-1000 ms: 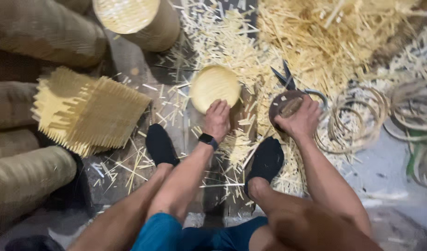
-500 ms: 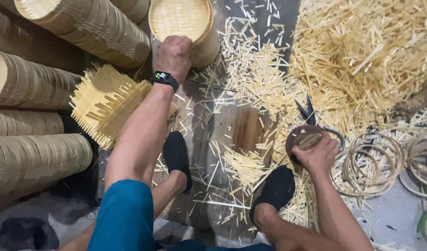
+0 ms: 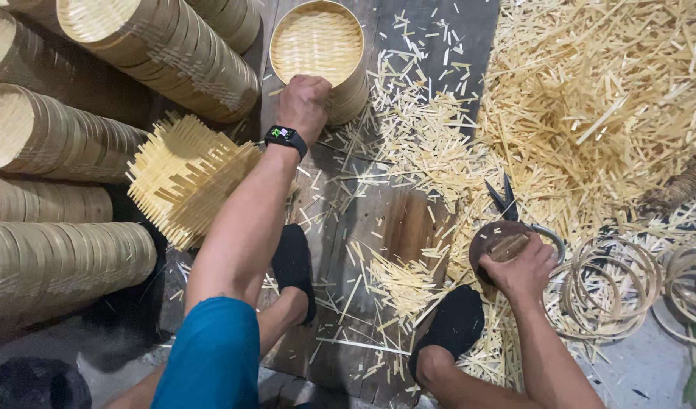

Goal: The person repeatedly places a woven bamboo mat onto a circular wooden mold, uses shears to trim the overhanging edges, and stacks the finished pieces. The process is repeated multiple times with new mats.

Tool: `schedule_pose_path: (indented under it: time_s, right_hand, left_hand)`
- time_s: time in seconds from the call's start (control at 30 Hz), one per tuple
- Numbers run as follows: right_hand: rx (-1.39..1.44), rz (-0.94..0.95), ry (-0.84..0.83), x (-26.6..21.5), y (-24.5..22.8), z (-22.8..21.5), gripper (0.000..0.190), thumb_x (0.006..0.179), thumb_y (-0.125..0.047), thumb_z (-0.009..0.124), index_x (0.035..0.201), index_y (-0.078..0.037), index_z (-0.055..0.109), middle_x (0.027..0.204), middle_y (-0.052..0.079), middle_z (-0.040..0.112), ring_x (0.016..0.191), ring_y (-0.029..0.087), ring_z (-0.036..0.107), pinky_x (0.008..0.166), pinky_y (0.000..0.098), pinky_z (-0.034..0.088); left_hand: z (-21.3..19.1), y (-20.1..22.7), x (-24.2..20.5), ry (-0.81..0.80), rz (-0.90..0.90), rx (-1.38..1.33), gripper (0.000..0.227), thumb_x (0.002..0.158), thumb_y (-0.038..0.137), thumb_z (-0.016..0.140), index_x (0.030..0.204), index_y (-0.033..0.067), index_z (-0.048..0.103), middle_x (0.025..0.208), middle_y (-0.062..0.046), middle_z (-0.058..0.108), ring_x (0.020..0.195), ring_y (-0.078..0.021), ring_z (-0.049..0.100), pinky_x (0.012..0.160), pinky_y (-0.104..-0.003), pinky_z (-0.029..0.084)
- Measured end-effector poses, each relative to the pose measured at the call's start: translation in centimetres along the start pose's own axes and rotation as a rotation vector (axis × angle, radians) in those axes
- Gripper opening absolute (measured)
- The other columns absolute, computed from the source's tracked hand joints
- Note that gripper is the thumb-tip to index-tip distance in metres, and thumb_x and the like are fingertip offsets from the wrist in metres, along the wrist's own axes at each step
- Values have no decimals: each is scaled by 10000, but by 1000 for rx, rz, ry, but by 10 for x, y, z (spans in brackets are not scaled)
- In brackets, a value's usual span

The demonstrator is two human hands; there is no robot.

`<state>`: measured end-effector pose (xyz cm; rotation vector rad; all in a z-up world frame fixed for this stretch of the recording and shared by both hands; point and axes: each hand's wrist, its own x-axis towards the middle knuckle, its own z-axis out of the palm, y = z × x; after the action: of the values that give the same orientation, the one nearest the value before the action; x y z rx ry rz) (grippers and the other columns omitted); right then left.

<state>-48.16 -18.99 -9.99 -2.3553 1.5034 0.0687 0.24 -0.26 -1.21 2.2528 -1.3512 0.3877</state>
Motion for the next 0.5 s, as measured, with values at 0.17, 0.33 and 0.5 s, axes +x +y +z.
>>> schedule_pose_path:
  time_s: [0.17,0.33,0.5]
  right_hand:
    - [7,-4,-18,0,0,0,1132,579,-490,910,1466,1,407,1384,275,434,1306,466,387,1117,528,367]
    - [261,111,-54,6,-2,-19,1057,591,-421,898,1406,29,397,1358,242,471,1240,389,527,1074,461,470]
    - [1468,185,-515,-10,-28,-32,698,794,-381,685,1347,-28,447,1229,165,572,1046,298,628,901,453,561]
  left_hand:
    - [3,-3,2,-43,-85,-6,247,758,-62,611,928,71,732,1007,-110,745,1029,-350,666,896,-445,545]
    - [7,16,-7,120,-33,346,439,792,87,630,1223,11,665,1240,-220,690,1206,-387,594,1053,-504,452]
    - [48,137,-107,-77,-455,-414,505,859,294,727,1246,-23,658,1211,-255,682,1167,-386,621,1018,-500,483]
